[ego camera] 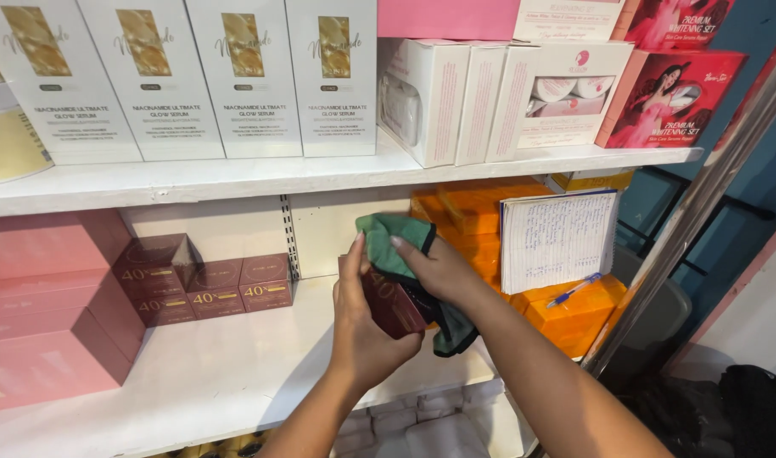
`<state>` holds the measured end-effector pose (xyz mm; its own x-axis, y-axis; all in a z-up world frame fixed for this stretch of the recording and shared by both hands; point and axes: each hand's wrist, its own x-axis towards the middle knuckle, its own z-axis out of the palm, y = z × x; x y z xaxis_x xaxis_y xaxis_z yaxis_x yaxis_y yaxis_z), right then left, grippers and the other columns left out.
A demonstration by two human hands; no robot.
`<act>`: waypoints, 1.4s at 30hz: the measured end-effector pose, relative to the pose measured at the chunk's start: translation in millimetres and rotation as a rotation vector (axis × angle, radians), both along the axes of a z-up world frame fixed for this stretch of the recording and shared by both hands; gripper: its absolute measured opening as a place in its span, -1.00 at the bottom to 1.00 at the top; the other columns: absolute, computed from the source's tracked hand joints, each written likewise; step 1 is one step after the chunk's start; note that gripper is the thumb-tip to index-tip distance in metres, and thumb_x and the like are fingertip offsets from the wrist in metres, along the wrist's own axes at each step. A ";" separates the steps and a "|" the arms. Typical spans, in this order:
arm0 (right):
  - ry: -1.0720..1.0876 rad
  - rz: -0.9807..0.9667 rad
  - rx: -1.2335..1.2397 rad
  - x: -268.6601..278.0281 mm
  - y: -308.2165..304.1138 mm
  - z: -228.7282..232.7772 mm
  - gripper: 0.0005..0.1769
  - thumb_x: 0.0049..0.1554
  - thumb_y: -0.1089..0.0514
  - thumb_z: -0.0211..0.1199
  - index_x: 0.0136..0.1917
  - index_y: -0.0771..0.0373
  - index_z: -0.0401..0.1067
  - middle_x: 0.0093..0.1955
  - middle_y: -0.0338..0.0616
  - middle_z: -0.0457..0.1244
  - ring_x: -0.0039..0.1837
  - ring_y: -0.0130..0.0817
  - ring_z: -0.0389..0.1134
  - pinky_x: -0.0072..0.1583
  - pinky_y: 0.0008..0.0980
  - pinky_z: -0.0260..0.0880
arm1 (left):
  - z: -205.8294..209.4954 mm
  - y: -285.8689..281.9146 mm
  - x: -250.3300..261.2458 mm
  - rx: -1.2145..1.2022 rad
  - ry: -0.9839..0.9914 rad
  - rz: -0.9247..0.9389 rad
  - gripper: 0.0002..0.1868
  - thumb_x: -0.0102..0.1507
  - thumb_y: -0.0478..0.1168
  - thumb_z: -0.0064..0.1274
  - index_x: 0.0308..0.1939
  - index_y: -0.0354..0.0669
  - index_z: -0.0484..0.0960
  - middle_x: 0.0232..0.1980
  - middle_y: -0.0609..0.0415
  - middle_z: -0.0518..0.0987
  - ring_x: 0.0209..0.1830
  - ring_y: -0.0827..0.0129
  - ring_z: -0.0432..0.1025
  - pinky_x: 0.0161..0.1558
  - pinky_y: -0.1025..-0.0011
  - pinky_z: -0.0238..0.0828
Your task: The person wipes maroon and orange boxes on a shelf using a green cloth. They also write on a notepad with a blue pen while holding it in their hands.
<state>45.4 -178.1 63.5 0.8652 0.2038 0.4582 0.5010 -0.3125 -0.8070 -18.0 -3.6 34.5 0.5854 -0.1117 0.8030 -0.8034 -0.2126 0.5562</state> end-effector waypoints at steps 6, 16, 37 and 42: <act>-0.690 -0.287 -0.390 -56.4 49.0 0.1 -0.48 0.25 0.03 0.16 0.42 0.26 0.36 0.39 0.10 0.27 0.40 -0.02 0.24 0.38 -0.11 0.22 | 9.3 8.8 10.9 -0.060 -0.160 -0.018 0.46 -0.08 -0.14 0.51 0.60 -0.24 -0.32 0.28 -0.14 0.47 0.25 0.01 0.42 0.34 0.11 0.23; 0.099 -0.136 -0.015 -7.8 11.0 3.1 -0.48 0.23 -0.16 0.17 0.32 0.17 0.49 0.19 -0.13 0.43 0.22 -0.35 0.43 0.24 -0.33 0.42 | 14.0 20.7 -16.1 -0.045 0.065 -0.145 0.44 -0.19 -0.38 0.42 0.61 -0.14 -0.22 0.30 -0.18 0.34 0.27 0.05 0.39 0.22 0.23 0.41; 0.241 0.142 1.279 -57.6 51.0 -49.1 -0.35 0.27 -0.33 -0.03 0.37 0.15 0.35 0.25 -0.11 0.34 0.22 -0.22 0.39 0.27 -0.19 0.39 | -15.0 -8.0 26.8 -0.893 0.511 -0.558 0.05 0.15 -0.42 0.18 0.55 -0.23 -0.20 0.13 -0.02 0.45 0.09 0.39 0.43 0.19 0.38 0.43; 0.105 0.194 1.270 -83.8 72.5 -38.7 -0.22 0.20 -0.44 -0.12 0.32 0.23 0.34 0.20 -0.03 0.35 0.17 -0.17 0.42 0.24 -0.19 0.44 | -12.1 -27.5 10.7 -0.824 0.525 -0.289 0.02 0.09 -0.36 0.29 0.47 -0.25 -0.07 0.17 -0.06 0.41 0.05 0.32 0.37 0.06 0.39 0.42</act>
<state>-38.4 -105.6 24.9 0.9142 -0.1966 0.3545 0.3678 0.7697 -0.5218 -7.2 -31.2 22.4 0.9241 0.1670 0.3436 -0.3759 0.5590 0.7391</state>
